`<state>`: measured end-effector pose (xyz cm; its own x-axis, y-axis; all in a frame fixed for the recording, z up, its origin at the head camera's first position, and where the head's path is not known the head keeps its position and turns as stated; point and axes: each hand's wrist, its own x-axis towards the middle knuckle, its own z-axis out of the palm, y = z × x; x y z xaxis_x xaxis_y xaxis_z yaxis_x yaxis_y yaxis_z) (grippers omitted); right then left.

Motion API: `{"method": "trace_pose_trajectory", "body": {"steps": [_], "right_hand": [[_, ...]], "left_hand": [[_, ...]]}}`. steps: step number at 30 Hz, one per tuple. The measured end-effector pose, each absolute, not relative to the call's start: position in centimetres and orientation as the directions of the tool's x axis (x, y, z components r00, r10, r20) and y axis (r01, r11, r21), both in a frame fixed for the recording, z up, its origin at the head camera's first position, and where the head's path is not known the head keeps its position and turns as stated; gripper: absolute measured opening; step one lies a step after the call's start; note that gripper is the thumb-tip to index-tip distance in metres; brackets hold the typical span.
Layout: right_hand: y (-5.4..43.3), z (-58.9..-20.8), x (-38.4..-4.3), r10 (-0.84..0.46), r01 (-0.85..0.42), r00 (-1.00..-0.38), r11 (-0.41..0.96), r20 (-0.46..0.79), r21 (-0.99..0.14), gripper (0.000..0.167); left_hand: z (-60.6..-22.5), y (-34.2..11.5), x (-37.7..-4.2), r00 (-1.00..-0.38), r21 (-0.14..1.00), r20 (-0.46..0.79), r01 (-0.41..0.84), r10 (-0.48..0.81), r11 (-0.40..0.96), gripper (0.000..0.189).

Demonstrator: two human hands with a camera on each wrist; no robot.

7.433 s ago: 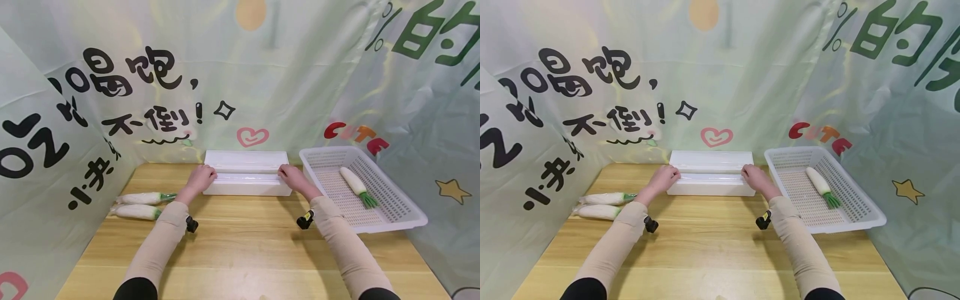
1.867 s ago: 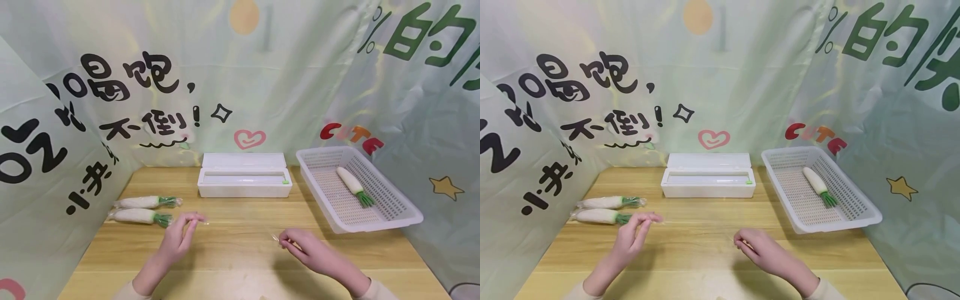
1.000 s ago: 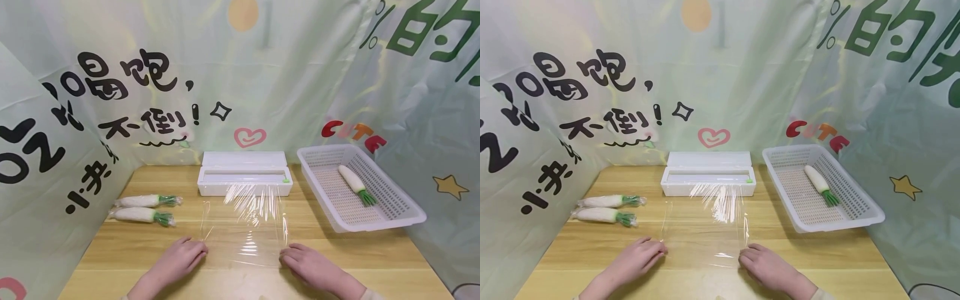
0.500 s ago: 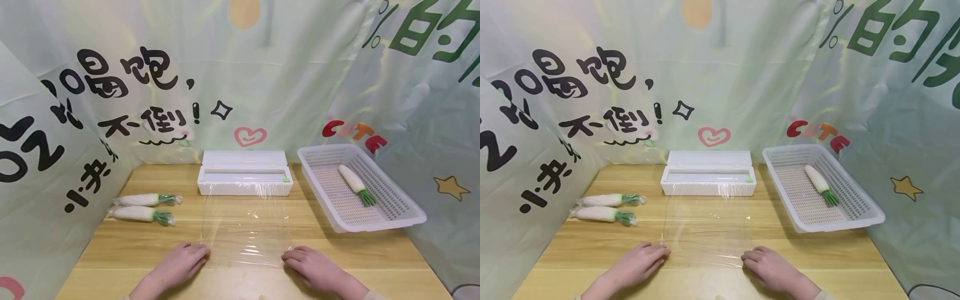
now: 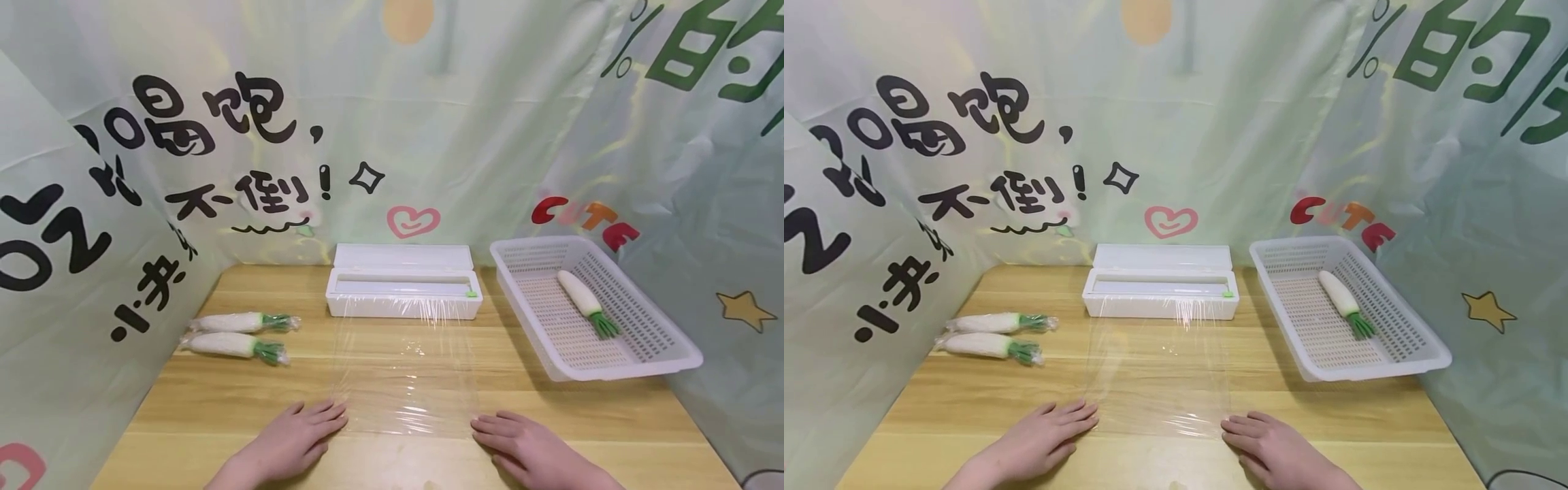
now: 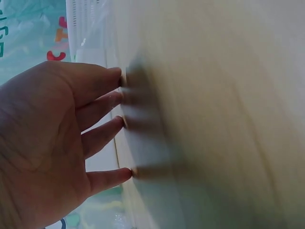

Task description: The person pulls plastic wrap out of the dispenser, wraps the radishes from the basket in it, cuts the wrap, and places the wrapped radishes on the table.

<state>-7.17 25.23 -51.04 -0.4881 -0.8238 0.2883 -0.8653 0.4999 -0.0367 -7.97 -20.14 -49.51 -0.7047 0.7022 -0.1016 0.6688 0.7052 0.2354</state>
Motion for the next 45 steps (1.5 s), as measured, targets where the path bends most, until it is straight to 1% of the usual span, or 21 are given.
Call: {"method": "trace_pose_trajectory", "body": {"steps": [2,4,9,11,15,19,23,27,32,36,39,42,45], "right_hand": [[25.5,-50.9,-7.1,-0.822,-0.865,-0.492,0.499,0.288,-0.056,0.043],[25.7,-50.6,-7.1,-0.811,-0.854,-0.513,0.515,0.283,-0.073,0.04],[26.2,-50.1,-7.0,-0.728,-0.781,-0.611,0.618,0.31,-0.089,0.032],[26.3,-49.8,-7.2,-0.69,-0.756,-0.638,0.646,0.342,-0.106,0.033],[26.4,-48.3,-7.8,-0.617,-0.727,-0.668,0.661,0.416,-0.187,0.038],[26.7,-45.7,-8.6,-0.542,-0.704,-0.685,0.663,0.486,-0.254,0.044],[27.5,-42.6,-9.8,-0.515,-0.694,-0.698,0.66,0.498,-0.289,0.048],[28.4,-39.7,-11.6,-0.508,-0.69,-0.693,0.673,0.512,-0.267,0.045],[29.7,-36.9,-14.6,-0.475,-0.684,-0.67,0.694,0.57,-0.226,0.04],[31.1,-35.3,-17.2,-0.413,-0.668,-0.663,0.704,0.625,-0.243,0.035],[32.1,-34.4,-18.9,-0.342,-0.611,-0.7,0.742,0.627,-0.276,0.03],[33.3,-33.6,-20.7,-0.254,-0.507,-0.777,0.796,0.576,-0.332,0.027],[34.6,-33.2,-22.6,-0.17,-0.397,-0.846,0.833,0.505,-0.385,0.029]], "left_hand": [[-49.5,-20.0,-8.0,-0.711,0.257,-0.11,0.654,0.694,0.711,0.048],[-49.5,-19.9,-7.9,-0.724,0.27,-0.119,0.635,0.68,0.723,0.049],[-49.2,-19.5,-7.7,-0.74,0.257,-0.121,0.62,0.661,0.741,0.053],[-49.3,-19.5,-7.6,-0.739,0.253,-0.128,0.62,0.661,0.742,0.056],[-49.6,-19.6,-7.4,-0.729,0.235,-0.113,0.641,0.675,0.731,0.062],[-49.9,-19.7,-7.3,-0.719,0.233,-0.094,0.656,0.688,0.717,0.065],[-50.1,-19.8,-7.3,-0.718,0.238,-0.09,0.657,0.69,0.715,0.066],[-50.2,-19.9,-7.2,-0.727,0.244,-0.086,0.647,0.681,0.722,0.068],[-50.3,-19.9,-7.3,-0.739,0.254,-0.074,0.636,0.67,0.729,0.072],[-50.4,-19.8,-7.3,-0.728,0.256,-0.061,0.65,0.683,0.715,0.074],[-50.5,-19.8,-7.3,-0.718,0.247,-0.056,0.664,0.694,0.706,0.074],[-50.6,-19.9,-7.3,-0.716,0.244,-0.055,0.666,0.696,0.705,0.075],[-50.5,-19.9,-7.4,-0.716,0.248,-0.051,0.666,0.696,0.703,0.074]]}}
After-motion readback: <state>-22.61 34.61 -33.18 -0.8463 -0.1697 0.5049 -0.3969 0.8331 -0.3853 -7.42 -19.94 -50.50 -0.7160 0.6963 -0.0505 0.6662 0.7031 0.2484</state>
